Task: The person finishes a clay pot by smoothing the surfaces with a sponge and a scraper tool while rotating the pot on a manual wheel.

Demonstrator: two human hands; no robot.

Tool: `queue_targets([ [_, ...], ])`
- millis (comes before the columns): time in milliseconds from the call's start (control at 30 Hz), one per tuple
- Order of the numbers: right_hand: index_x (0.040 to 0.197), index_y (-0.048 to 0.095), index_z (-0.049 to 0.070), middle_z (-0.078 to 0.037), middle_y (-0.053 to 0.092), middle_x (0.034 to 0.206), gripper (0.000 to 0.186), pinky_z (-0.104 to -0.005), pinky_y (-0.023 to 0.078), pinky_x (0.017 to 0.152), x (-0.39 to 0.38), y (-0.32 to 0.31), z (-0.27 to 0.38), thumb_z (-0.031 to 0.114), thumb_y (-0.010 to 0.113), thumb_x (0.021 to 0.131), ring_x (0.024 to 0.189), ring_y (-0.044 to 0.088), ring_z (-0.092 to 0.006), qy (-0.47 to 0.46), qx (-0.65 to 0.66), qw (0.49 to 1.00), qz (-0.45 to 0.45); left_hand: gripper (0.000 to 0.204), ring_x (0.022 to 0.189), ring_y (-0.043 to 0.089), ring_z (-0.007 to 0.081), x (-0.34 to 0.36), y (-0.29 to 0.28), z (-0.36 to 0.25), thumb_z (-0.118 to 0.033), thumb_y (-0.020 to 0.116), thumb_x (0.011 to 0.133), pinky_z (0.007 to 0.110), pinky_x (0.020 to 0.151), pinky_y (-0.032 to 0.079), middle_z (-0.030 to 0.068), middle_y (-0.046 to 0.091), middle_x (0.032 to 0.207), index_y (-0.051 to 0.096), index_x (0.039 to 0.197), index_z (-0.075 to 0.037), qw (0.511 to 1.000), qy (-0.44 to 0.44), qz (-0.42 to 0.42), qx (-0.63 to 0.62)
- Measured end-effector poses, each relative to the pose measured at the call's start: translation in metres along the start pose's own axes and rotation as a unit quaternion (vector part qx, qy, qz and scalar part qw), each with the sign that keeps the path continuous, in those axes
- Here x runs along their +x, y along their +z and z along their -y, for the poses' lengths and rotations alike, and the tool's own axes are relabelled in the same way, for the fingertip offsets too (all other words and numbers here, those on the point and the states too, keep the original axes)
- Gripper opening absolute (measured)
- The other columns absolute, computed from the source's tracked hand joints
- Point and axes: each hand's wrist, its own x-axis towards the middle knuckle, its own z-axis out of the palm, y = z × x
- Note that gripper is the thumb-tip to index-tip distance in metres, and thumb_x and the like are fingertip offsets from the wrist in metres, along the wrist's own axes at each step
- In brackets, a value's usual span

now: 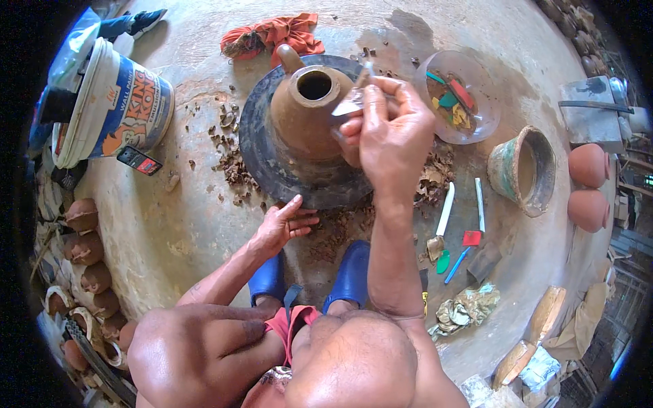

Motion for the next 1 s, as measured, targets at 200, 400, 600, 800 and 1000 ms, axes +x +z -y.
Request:
queue_targets([
  [200,0.107,0.073,-0.003,-0.007,0.074,0.073,0.017,-0.0253,0.051,0.048,0.016,-0.015,0.013,0.012,0.065,0.104,0.055,0.067,-0.0085,0.028,-0.233,0.972,0.029,0.063,0.102,0.072,0.0255,0.000,-0.018,-0.026,-0.055,0.068,0.101,0.040,0.085,0.057,0.0095,0.068,0.127,0.047,0.145,-0.016,0.992,0.083,-0.089,-0.042],
  [400,0.109,0.075,-0.001,-0.005,0.071,0.071,0.019,-0.0262,0.049,0.046,0.016,0.008,0.026,0.015,0.066,0.104,0.052,0.063,-0.0089,-0.007,-0.410,0.909,0.072,0.057,0.108,0.066,0.0221,0.012,-0.034,-0.049,-0.055,0.070,0.099,0.050,0.088,0.056,0.0067,0.068,0.124,0.056,0.136,-0.014,0.981,0.118,-0.153,-0.015],
  [600,0.115,0.070,-0.002,-0.005,0.069,0.074,0.020,-0.0217,0.044,0.044,0.008,0.011,0.014,0.012,0.060,0.107,0.051,0.059,-0.0059,0.044,-0.215,0.973,0.073,0.066,0.095,0.070,0.0239,0.010,-0.018,-0.018,-0.057,0.068,0.101,0.045,0.082,0.059,0.0082,0.068,0.130,0.052,0.145,-0.010,0.990,0.086,-0.109,-0.013],
  [800,0.120,0.070,-0.001,-0.002,0.069,0.078,0.020,-0.0197,0.044,0.046,0.003,-0.009,0.003,0.012,0.063,0.107,0.055,0.058,-0.0041,-0.053,-0.133,0.990,0.001,0.073,0.105,0.074,0.0264,0.004,-0.007,0.003,-0.055,0.071,0.099,0.045,0.085,0.057,0.0083,0.064,0.142,0.045,0.153,-0.013,0.999,0.027,-0.031,-0.017],
  [1000,0.118,0.071,0.000,0.000,0.069,0.080,0.018,-0.0198,0.044,0.048,-0.006,-0.019,-0.008,0.012,0.064,0.107,0.056,0.058,-0.0033,-0.039,-0.177,0.983,-0.006,0.078,0.103,0.069,0.0237,0.014,-0.032,-0.033,-0.052,0.075,0.097,0.045,0.079,0.058,0.0105,0.065,0.137,0.040,0.156,-0.014,0.976,0.151,-0.148,-0.041],
])
